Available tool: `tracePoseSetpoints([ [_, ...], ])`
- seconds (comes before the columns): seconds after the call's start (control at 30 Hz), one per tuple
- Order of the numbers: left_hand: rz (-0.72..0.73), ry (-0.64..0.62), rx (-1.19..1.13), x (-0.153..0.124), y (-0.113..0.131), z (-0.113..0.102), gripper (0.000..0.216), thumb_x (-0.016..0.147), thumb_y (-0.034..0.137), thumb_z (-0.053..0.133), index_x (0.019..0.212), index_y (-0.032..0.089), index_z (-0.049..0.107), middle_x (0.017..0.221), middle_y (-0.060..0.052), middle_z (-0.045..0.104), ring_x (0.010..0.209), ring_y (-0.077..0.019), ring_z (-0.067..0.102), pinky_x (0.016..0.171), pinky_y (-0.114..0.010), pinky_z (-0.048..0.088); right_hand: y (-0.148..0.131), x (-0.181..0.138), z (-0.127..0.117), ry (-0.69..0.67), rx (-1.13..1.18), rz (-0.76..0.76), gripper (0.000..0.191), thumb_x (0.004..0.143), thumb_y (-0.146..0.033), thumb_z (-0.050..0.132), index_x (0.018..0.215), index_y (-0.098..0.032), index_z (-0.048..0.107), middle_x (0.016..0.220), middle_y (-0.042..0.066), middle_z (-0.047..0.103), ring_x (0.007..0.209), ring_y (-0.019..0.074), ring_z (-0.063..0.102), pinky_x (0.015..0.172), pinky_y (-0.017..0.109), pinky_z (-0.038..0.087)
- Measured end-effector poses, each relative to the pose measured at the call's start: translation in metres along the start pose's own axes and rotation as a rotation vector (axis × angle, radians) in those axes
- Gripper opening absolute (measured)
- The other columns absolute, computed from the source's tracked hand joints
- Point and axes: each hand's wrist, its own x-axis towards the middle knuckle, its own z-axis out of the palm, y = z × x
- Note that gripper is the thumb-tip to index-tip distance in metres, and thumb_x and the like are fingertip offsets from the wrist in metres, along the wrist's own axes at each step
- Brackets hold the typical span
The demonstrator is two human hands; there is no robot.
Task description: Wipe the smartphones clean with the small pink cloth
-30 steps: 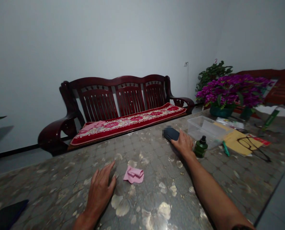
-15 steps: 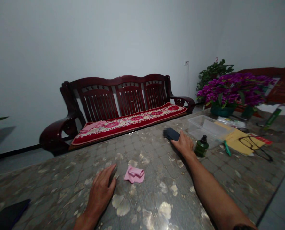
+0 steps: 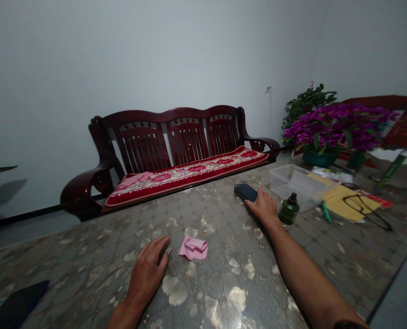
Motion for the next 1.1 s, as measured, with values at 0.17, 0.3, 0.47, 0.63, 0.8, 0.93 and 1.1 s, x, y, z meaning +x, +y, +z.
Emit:
tracePoseSetpoints([
  [0.17, -0.027, -0.011, -0.026, 0.001, 0.002, -0.001, 0.040, 0.088, 0.031, 0.047, 0.119, 0.022, 0.070, 0.125, -0.007, 0.071, 0.118, -0.0263, 0.065, 0.106, -0.048, 0.050, 0.005, 0.001, 0.003, 0.059, 0.035, -0.024, 0.075, 0.084, -0.047, 0.067, 0.145, -0.008, 0.044, 0.128, 0.022, 0.063, 0.119, 0.0372, 0.056, 0.098, 0.046, 0.041],
  [0.3, -0.067, -0.006, -0.054, 0.003, 0.002, -0.001, 0.040, 0.086, 0.030, 0.047, 0.117, 0.022, 0.070, 0.124, -0.006, 0.072, 0.116, -0.0253, 0.066, 0.106, -0.044, 0.051, -0.017, -0.013, 0.003, 0.285, 0.240, -0.263, 0.054, 0.088, -0.035, 0.061, 0.137, -0.014, 0.054, 0.138, 0.019, 0.058, 0.127, 0.0360, 0.049, 0.107, 0.050, 0.035],
  [0.47, -0.166, 0.116, -0.046, 0.006, -0.001, -0.002, 0.041, 0.087, 0.029, 0.046, 0.121, 0.022, 0.068, 0.125, -0.006, 0.070, 0.116, -0.0252, 0.065, 0.104, -0.041, 0.051, -0.083, -0.073, 0.008, -0.125, 0.553, -0.616, 0.055, 0.088, -0.035, 0.062, 0.140, -0.018, 0.054, 0.138, 0.014, 0.061, 0.125, 0.0270, 0.056, 0.106, 0.040, 0.043],
  [0.63, -0.309, 0.187, 0.063, 0.006, 0.006, -0.013, 0.044, 0.085, 0.020, 0.047, 0.125, 0.020, 0.066, 0.129, -0.009, 0.067, 0.122, -0.0265, 0.060, 0.109, -0.042, 0.046, -0.109, -0.125, 0.012, -0.415, 0.552, -0.722, 0.078, 0.083, -0.049, 0.069, 0.150, -0.017, 0.045, 0.151, 0.017, 0.049, 0.136, 0.0317, 0.048, 0.113, 0.046, 0.036],
  [0.8, -0.473, 0.133, 0.297, 0.014, -0.001, -0.045, 0.049, 0.085, 0.016, 0.054, 0.132, 0.023, 0.062, 0.138, -0.009, 0.060, 0.130, -0.0264, 0.052, 0.114, -0.041, 0.039, -0.111, -0.133, 0.015, -0.479, 0.498, -0.785, 0.078, 0.083, -0.046, 0.067, 0.151, -0.016, 0.043, 0.153, 0.017, 0.047, 0.139, 0.0325, 0.046, 0.114, 0.048, 0.034],
  [0.93, -0.728, 0.083, 0.495, 0.011, -0.035, -0.090, 0.060, 0.086, 0.024, 0.062, 0.145, 0.020, 0.049, 0.152, -0.014, 0.046, 0.145, -0.0336, 0.032, 0.118, -0.052, 0.028, -0.121, -0.144, 0.019, -0.462, 0.516, -0.872, 0.079, 0.081, -0.042, 0.069, 0.152, -0.019, 0.043, 0.152, 0.016, 0.049, 0.136, 0.0328, 0.048, 0.112, 0.049, 0.038],
  [1.1, -1.069, -0.069, 0.507, -0.013, -0.091, -0.157, 0.078, 0.081, 0.041, 0.073, 0.146, 0.012, 0.041, 0.155, -0.026, 0.035, 0.144, -0.0476, 0.027, 0.104, -0.064, 0.036, -0.127, -0.155, 0.031, -0.371, 0.459, -0.932, 0.065, 0.085, -0.036, 0.065, 0.146, -0.016, 0.050, 0.145, 0.018, 0.055, 0.130, 0.0339, 0.052, 0.108, 0.049, 0.040],
])
